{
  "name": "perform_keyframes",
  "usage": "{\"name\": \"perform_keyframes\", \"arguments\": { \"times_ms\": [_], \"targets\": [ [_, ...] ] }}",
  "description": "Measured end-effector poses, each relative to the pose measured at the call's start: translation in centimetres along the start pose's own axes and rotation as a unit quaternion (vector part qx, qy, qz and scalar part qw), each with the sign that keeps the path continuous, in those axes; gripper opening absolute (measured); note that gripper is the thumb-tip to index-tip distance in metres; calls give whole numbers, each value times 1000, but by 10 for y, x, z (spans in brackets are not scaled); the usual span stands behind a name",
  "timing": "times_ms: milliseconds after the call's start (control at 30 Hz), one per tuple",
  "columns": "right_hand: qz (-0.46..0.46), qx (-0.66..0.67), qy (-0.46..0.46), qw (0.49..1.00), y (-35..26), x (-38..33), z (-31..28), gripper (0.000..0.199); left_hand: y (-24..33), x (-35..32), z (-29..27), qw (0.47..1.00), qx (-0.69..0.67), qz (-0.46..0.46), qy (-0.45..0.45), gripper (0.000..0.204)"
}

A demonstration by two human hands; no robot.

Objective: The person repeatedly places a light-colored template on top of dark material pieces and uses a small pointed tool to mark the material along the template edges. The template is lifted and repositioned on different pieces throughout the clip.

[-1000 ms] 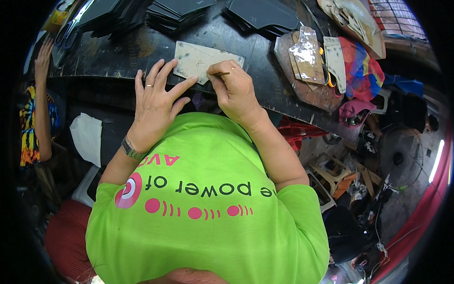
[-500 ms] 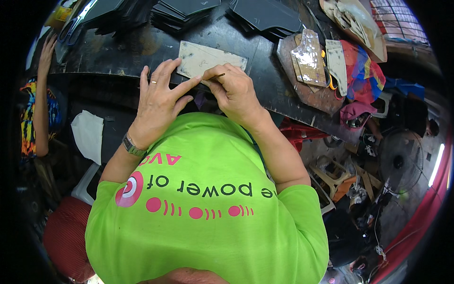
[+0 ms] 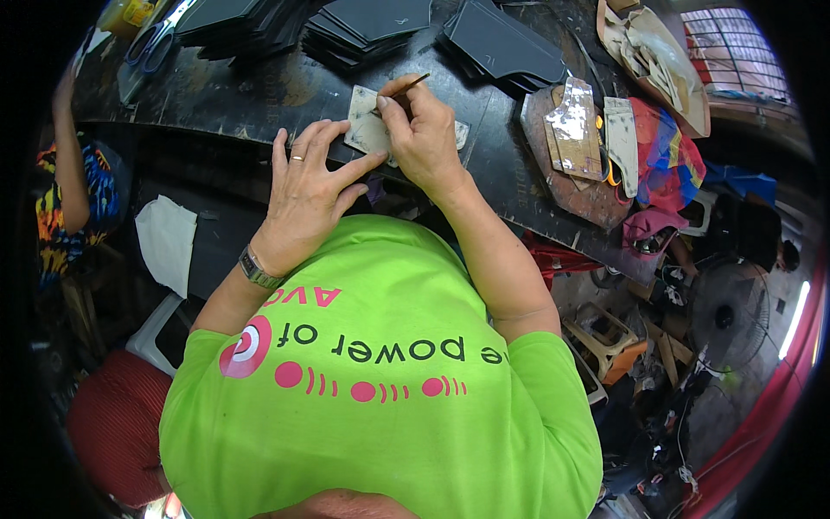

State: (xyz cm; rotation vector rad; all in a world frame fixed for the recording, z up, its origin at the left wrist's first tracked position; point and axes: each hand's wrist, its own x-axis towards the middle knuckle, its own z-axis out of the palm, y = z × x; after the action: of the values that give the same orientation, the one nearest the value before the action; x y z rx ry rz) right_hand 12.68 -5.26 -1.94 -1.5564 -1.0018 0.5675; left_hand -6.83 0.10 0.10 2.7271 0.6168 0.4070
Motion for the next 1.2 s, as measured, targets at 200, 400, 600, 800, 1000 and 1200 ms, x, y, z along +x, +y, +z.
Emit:
{"name": "perform_keyframes", "arguments": {
  "times_ms": [200, 400, 600, 800, 1000, 1200],
  "targets": [
    [-192, -164, -18, 967, -8, 1, 5, 7, -5, 3, 0, 1000, 5, 5, -26, 50],
    [73, 107, -13, 992, -3, 21, -2, 8, -3, 2, 1, 1000, -6, 13, 4, 50],
    [-244, -192, 0, 951, 9, 20, 17, 7, -3, 1, 1, 1000, -8, 12, -3, 51],
    [70, 241, -33, 968, 9, 25, -4, 8, -3, 0, 0, 1000, -21, 2, -11, 50],
    [-52, 12, -132, 990, 5, 15, -5, 9, -3, 0, 3, 1000, -19, 4, -7, 52],
    [-141, -35, -192, 971, 4, 24, -16, 9, -3, -1, 4, 1000, -6, 17, -7, 53]
  ]
}}
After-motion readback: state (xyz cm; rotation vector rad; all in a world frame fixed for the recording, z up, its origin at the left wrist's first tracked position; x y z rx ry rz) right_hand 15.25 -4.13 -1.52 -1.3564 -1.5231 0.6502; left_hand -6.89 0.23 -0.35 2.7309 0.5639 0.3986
